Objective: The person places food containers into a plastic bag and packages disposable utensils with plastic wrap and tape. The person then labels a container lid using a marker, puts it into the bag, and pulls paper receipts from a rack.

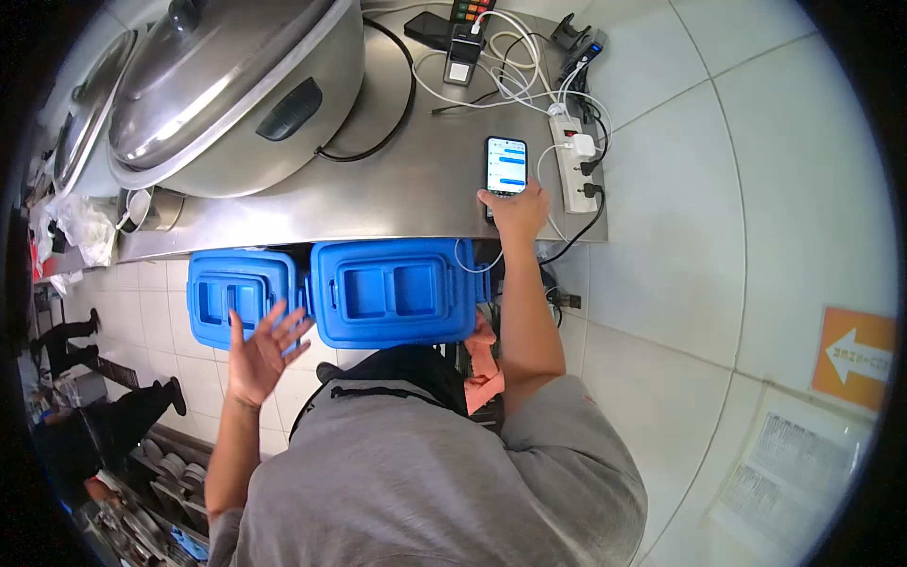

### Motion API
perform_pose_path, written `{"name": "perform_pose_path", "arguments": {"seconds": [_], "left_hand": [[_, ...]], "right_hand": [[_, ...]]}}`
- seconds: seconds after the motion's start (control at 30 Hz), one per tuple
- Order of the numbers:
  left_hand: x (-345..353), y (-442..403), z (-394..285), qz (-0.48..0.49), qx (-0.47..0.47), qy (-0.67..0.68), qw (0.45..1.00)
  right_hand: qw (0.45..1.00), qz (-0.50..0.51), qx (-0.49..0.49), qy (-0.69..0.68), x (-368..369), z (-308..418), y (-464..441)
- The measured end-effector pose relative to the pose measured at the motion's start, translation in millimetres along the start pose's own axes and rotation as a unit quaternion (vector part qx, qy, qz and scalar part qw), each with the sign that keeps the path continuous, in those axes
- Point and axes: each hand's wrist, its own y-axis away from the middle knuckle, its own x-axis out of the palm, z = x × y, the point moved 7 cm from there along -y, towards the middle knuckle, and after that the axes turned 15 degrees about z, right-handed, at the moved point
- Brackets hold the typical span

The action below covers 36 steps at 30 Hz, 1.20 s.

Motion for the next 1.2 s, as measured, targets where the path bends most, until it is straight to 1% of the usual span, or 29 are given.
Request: {"name": "perform_pose_path", "arguments": {"seconds": [0.07,0.17,0.27,0.37,0.47,0.5,0.6,0.63,0.73,0.83,0.93,1.03,1.13,1.2], "left_hand": [[-67.2,33.9,33.7,-0.075,-0.022,0.011,0.997],[-141.6,82.4,82.6,-0.159,-0.05,0.037,0.985],[-183.8,115.1,118.9,-0.221,-0.061,0.047,0.972],[-209.4,134.5,135.5,-0.268,-0.06,0.023,0.961],[-220.6,142.8,141.8,-0.292,-0.046,0.025,0.955],[-222.0,142.9,142.7,-0.294,-0.047,0.026,0.954],[-221.2,136.9,141.6,-0.296,-0.047,0.024,0.954],[-220.8,134.0,140.4,-0.293,-0.043,0.022,0.955],[-209.4,121.9,135.0,-0.278,-0.026,0.029,0.96],[-207.5,115.5,139.0,-0.277,-0.038,0.031,0.96],[-209.9,115.3,145.4,-0.287,-0.051,0.036,0.956],[-216.3,122.7,151.0,-0.304,-0.072,0.025,0.95],[-234.5,130.0,158.4,-0.325,-0.095,0.026,0.941],[-239.5,129.4,157.5,-0.324,-0.113,0.017,0.939]], "right_hand": [[1.0,-0.007,-0.016,-0.003,4.2,-6.1,-7.6],[1.0,0.0,0.01,0.009,-2.3,1.8,-3.8],[0.999,0.036,0.012,0.029,-6.4,4.9,-6.2],[0.999,-0.006,-0.031,0.017,-7.2,-13.9,-27.0],[0.984,-0.022,-0.176,-0.027,-23.5,-1.6,-40.8],[0.969,-0.049,-0.24,0.009,-26.6,13.1,-39.4],[0.952,-0.008,-0.303,0.053,-18.6,37.6,-48.0],[0.948,-0.026,-0.309,0.072,-14.2,43.4,-51.2],[0.957,0.019,-0.272,0.096,-8.3,56.5,-63.1],[0.954,0.063,-0.263,0.133,-2.1,58.2,-68.7],[0.949,0.012,-0.31,0.044,-21.8,41.2,-79.9],[0.986,0.026,-0.161,-0.037,-36.7,3.7,-74.7],[0.993,-0.036,-0.109,0.018,-23.1,-2.9,-31.0],[0.997,0.009,-0.05,0.063,-18.7,20.4,-1.6]]}}
